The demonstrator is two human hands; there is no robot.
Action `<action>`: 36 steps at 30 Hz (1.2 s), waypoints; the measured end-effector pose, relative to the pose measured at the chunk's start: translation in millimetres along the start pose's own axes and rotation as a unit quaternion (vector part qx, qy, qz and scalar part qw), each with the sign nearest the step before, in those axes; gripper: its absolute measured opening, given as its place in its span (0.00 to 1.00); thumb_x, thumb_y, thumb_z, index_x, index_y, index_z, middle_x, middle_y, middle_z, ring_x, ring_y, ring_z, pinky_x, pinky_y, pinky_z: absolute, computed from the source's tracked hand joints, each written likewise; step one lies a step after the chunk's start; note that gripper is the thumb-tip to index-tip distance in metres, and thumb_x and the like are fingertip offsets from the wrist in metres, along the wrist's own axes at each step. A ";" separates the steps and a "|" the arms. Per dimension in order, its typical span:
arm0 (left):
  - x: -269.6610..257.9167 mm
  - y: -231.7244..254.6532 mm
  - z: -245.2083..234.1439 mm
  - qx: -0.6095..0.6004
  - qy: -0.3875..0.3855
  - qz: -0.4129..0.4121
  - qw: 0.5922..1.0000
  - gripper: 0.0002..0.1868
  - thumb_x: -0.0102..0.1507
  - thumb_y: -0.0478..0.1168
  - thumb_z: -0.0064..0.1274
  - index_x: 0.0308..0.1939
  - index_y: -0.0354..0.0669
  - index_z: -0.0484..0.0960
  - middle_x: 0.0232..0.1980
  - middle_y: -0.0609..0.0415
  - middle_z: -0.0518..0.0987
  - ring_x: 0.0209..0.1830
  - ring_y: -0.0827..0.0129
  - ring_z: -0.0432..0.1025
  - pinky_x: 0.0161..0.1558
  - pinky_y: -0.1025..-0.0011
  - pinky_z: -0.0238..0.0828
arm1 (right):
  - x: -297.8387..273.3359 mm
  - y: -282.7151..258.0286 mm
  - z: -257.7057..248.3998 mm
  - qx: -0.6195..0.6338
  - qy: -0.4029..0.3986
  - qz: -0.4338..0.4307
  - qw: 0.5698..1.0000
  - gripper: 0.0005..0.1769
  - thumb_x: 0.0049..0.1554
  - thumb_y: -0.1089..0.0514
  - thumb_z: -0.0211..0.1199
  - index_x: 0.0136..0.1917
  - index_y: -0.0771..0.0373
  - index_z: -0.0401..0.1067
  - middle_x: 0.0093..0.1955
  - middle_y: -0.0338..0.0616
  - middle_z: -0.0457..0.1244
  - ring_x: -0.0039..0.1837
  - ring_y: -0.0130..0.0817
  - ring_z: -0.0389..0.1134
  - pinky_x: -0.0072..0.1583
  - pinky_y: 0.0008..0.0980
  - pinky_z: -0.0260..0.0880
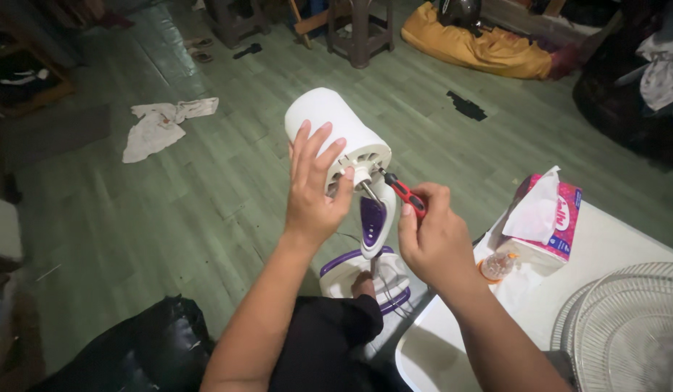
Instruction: The person wipes the base of a standing electric fan with a cloth, then uses a screwdriver to loosen and remove the central nut securing the fan motor housing. The fan remains disassembled on the table.
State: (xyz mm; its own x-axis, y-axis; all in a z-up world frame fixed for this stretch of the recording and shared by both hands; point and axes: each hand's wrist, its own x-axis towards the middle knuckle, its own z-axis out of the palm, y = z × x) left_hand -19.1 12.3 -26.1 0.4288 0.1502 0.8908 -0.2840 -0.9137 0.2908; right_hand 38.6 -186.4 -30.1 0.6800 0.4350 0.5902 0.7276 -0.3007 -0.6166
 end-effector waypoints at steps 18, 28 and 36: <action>1.8 6.2 -6.9 -0.003 -0.073 0.026 0.997 0.25 0.66 0.37 0.60 0.67 0.52 0.73 0.75 0.52 0.67 0.83 0.44 0.53 0.79 0.29 0.44 | -24.3 29.8 8.8 0.040 0.050 -0.027 0.998 0.16 0.60 0.61 0.58 0.60 0.69 0.61 0.42 0.57 0.67 0.39 0.49 0.71 0.42 0.42 0.70; 4.4 7.0 -1.3 0.006 -0.072 0.026 0.997 0.25 0.66 0.37 0.60 0.66 0.52 0.73 0.75 0.51 0.68 0.83 0.43 0.53 0.78 0.28 0.44 | -26.0 46.3 14.6 0.050 0.049 -0.015 0.997 0.19 0.60 0.61 0.58 0.62 0.68 0.59 0.42 0.56 0.67 0.39 0.49 0.71 0.43 0.42 0.70; 7.6 9.8 -2.8 0.003 -0.084 0.031 0.996 0.26 0.65 0.36 0.60 0.66 0.52 0.73 0.74 0.52 0.68 0.83 0.43 0.54 0.79 0.28 0.44 | -33.0 58.9 24.1 0.057 0.069 -0.027 0.996 0.18 0.61 0.62 0.58 0.62 0.68 0.57 0.40 0.53 0.65 0.38 0.45 0.70 0.42 0.40 0.69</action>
State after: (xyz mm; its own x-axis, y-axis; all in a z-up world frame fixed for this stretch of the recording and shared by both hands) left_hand -21.0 5.5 -15.4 0.5486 0.0280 0.8356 -0.3094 -0.9217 0.2341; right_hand 56.8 -198.0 -98.5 0.6522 0.3252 0.6847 0.7534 -0.1783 -0.6329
